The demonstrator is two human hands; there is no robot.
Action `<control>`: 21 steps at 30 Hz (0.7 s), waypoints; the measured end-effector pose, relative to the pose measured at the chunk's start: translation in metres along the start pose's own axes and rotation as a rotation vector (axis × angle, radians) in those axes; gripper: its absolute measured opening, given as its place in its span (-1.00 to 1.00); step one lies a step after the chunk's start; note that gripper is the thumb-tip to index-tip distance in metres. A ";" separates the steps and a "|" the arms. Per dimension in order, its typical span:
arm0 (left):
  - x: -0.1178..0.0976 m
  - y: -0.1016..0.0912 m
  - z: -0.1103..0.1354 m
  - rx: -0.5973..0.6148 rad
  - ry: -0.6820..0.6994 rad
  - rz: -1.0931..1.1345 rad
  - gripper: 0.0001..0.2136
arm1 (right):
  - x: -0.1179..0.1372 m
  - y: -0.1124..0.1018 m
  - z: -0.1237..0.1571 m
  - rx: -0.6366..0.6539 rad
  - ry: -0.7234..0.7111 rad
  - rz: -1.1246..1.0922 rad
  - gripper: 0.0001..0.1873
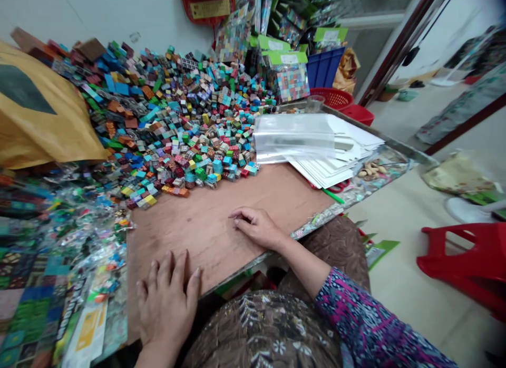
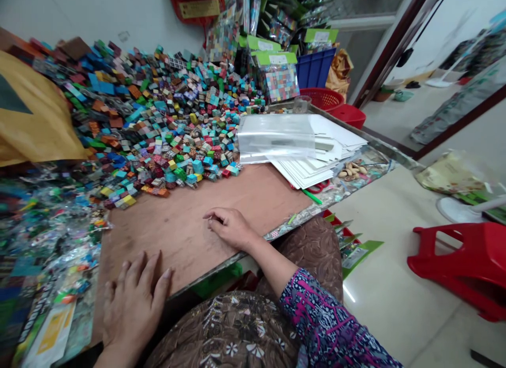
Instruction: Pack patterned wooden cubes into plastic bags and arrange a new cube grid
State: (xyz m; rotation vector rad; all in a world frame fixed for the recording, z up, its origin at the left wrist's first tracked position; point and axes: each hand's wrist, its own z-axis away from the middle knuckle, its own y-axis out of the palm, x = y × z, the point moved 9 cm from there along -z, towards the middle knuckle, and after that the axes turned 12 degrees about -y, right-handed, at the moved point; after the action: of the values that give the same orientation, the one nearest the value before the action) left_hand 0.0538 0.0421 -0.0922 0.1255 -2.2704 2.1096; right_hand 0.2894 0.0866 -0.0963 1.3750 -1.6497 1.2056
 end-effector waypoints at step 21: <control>-0.004 -0.007 0.003 -0.071 0.023 -0.038 -0.46 | -0.003 0.001 -0.003 -0.012 -0.001 -0.046 -0.77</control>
State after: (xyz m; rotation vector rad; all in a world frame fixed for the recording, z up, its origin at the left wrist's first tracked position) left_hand 0.0584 0.0390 -0.0855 0.1398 -2.3075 1.9992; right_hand 0.2894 0.0903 -0.0983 1.3989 -1.6145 1.1671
